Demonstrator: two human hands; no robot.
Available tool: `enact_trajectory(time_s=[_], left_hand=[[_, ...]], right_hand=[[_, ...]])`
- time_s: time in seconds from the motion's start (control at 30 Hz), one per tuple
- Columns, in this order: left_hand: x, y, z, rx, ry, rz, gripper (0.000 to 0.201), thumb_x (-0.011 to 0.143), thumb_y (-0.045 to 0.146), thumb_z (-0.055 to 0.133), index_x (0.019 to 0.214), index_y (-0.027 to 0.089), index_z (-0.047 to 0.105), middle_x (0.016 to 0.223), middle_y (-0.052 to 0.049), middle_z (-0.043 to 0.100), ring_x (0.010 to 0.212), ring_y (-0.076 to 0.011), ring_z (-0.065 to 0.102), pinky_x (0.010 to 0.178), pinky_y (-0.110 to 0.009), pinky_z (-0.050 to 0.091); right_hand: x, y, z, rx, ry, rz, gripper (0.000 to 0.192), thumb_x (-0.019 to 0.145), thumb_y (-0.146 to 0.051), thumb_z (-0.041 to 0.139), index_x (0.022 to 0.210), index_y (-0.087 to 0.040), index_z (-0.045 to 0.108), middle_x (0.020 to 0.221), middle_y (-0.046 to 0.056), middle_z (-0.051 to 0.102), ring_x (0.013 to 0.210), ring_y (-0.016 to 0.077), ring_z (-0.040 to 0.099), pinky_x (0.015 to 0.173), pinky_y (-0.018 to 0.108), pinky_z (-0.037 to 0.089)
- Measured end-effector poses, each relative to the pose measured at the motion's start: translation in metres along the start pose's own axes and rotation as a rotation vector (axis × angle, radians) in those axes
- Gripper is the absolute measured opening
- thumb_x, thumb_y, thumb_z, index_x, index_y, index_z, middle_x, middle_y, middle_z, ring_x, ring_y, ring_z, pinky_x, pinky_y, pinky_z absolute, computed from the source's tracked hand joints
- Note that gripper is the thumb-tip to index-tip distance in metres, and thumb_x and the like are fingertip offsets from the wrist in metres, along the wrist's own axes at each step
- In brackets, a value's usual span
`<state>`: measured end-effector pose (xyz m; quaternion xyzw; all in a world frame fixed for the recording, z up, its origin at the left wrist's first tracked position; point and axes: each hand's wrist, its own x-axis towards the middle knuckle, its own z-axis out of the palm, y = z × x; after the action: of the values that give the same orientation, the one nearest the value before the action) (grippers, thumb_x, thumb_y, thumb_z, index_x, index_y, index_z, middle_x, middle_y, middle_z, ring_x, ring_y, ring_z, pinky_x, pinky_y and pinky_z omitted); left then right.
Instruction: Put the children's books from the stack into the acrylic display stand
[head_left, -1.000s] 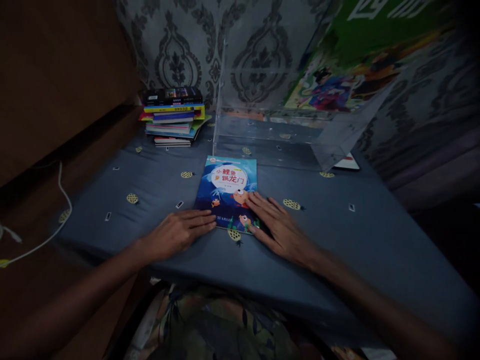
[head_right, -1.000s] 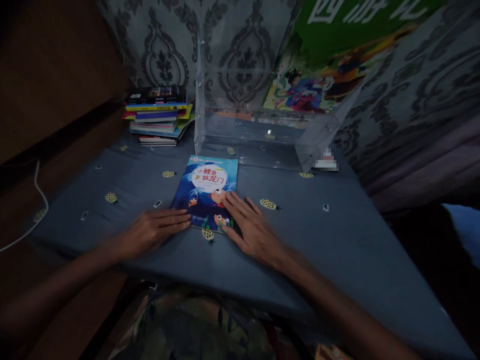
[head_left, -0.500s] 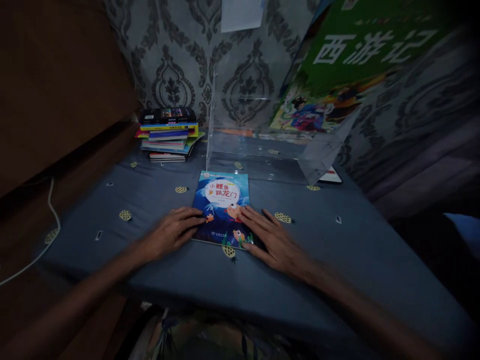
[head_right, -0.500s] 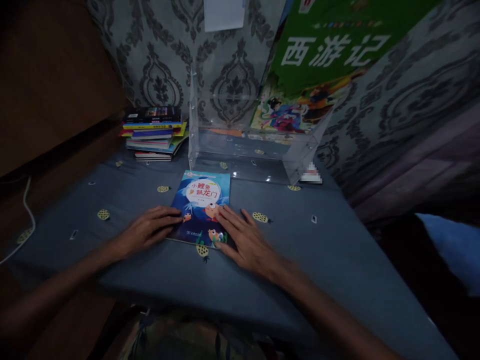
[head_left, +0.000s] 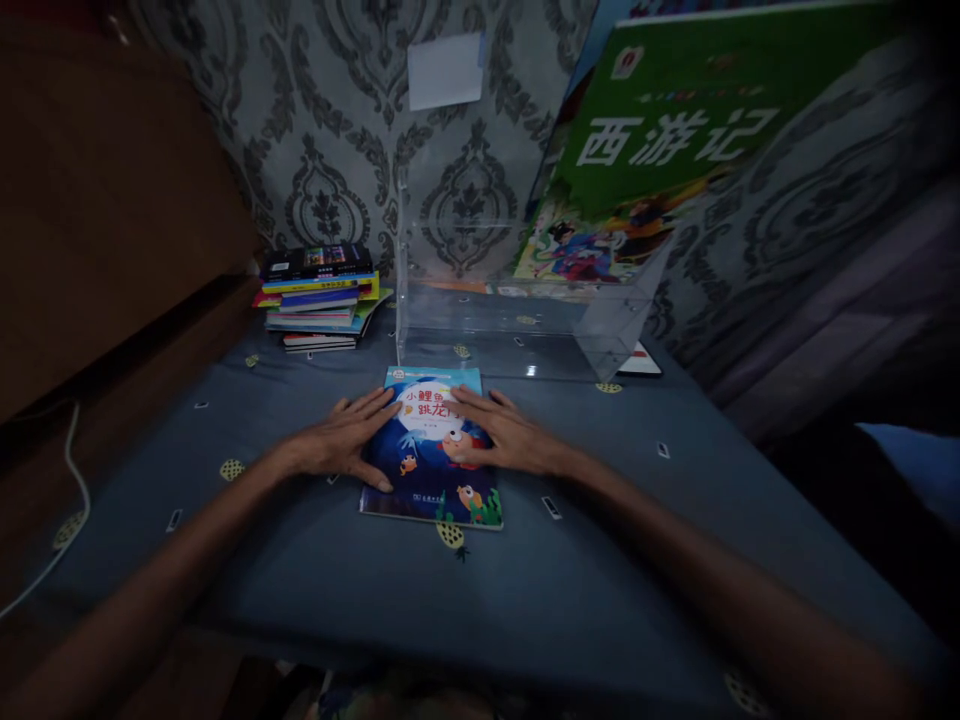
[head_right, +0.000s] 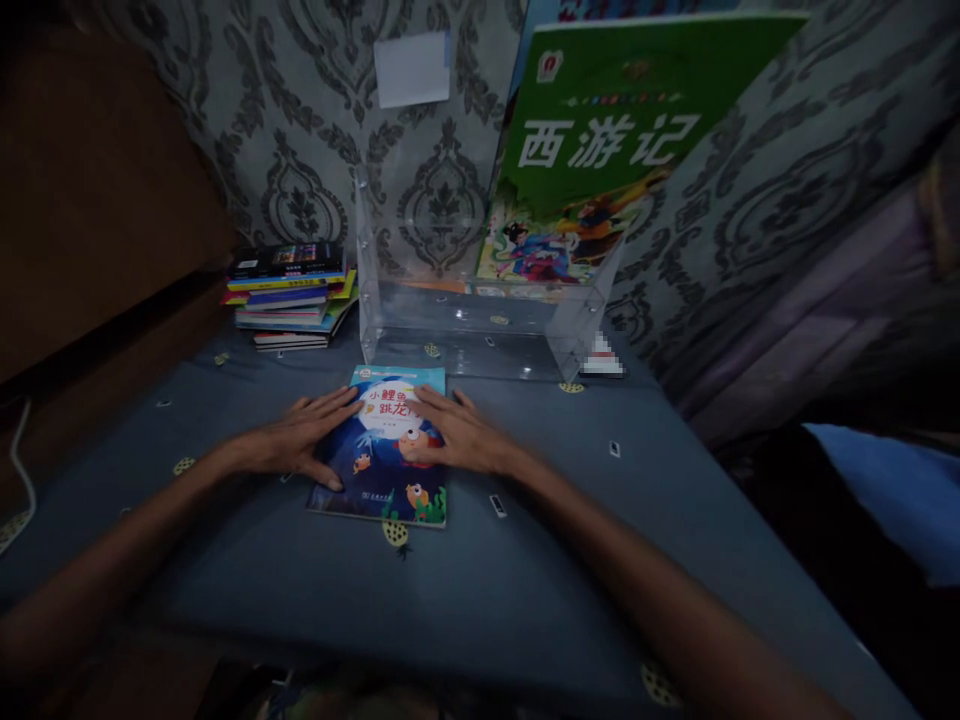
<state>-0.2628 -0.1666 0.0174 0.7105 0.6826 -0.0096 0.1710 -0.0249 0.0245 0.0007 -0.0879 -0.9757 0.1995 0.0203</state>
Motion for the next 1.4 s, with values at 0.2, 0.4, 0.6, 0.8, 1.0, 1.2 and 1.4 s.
enact_trajectory(time_s=[0.2,0.4,0.6,0.8,1.0,1.2,1.4], left_hand=[[-0.002,0.007,-0.007,-0.023,-0.056,-0.033,0.117,0.074,0.082,0.058,0.161,0.025,0.004,0.167,-0.017,-0.002,0.154,-0.0386,0.001,0.118,-0.066,0.010],[0.000,0.003,-0.005,-0.014,-0.068,-0.039,0.120,0.072,0.086,0.055,0.161,0.026,0.001,0.167,-0.016,-0.002,0.154,-0.0400,0.001,0.118,-0.065,0.011],[0.002,-0.006,0.001,0.033,-0.034,0.019,0.117,0.074,0.086,0.053,0.161,0.028,-0.001,0.168,-0.015,0.000,0.154,-0.0413,0.005,0.118,-0.065,0.015],[0.003,-0.009,0.005,0.068,-0.012,0.017,0.117,0.074,0.087,0.052,0.161,0.027,0.003,0.167,-0.017,0.003,0.153,-0.0425,0.008,0.116,-0.065,0.019],[-0.003,-0.006,0.006,0.030,0.034,0.029,0.106,0.077,0.085,0.052,0.160,0.033,0.011,0.168,-0.013,0.008,0.153,-0.0398,0.011,0.115,-0.065,0.023],[-0.001,-0.002,0.002,0.007,0.081,0.124,0.102,0.079,0.082,0.051,0.160,0.029,0.018,0.166,-0.012,0.019,0.153,-0.0345,0.019,0.122,-0.055,0.018],[0.019,0.007,-0.003,0.008,0.031,0.185,0.101,0.081,0.081,0.050,0.160,0.029,0.015,0.167,-0.009,0.016,0.154,-0.0306,0.018,0.125,-0.049,0.015]], right_hand=[[0.014,0.013,0.011,-0.046,0.086,0.155,0.104,0.085,-0.082,0.041,0.158,-0.011,0.025,0.164,0.021,0.022,0.152,0.0362,0.018,0.123,0.060,0.016],[0.003,0.006,0.017,-0.026,0.119,0.184,0.106,0.083,-0.085,0.036,0.160,-0.015,0.017,0.165,0.018,0.021,0.153,0.0365,0.014,0.123,0.061,0.016],[-0.027,-0.001,0.020,-0.006,0.027,0.062,0.114,0.079,-0.085,0.046,0.161,-0.017,0.006,0.167,0.017,0.009,0.153,0.0363,0.007,0.124,0.060,0.010],[-0.045,-0.005,0.020,0.002,-0.034,0.012,0.121,0.077,-0.082,0.056,0.160,-0.018,-0.004,0.166,0.016,-0.001,0.153,0.0370,0.002,0.124,0.060,0.009],[-0.044,0.002,0.019,0.022,-0.046,-0.030,0.128,0.072,-0.079,0.065,0.159,-0.022,-0.010,0.166,0.014,-0.005,0.153,0.0368,-0.002,0.124,0.061,0.008],[-0.045,0.004,0.024,0.023,-0.026,-0.035,0.129,0.071,-0.079,0.066,0.159,-0.022,-0.010,0.167,0.014,-0.005,0.153,0.0373,0.000,0.124,0.061,0.008],[-0.046,0.006,0.026,0.034,-0.008,-0.047,0.130,0.071,-0.079,0.066,0.159,-0.023,-0.011,0.167,0.014,-0.006,0.153,0.0367,0.000,0.124,0.060,0.008]])
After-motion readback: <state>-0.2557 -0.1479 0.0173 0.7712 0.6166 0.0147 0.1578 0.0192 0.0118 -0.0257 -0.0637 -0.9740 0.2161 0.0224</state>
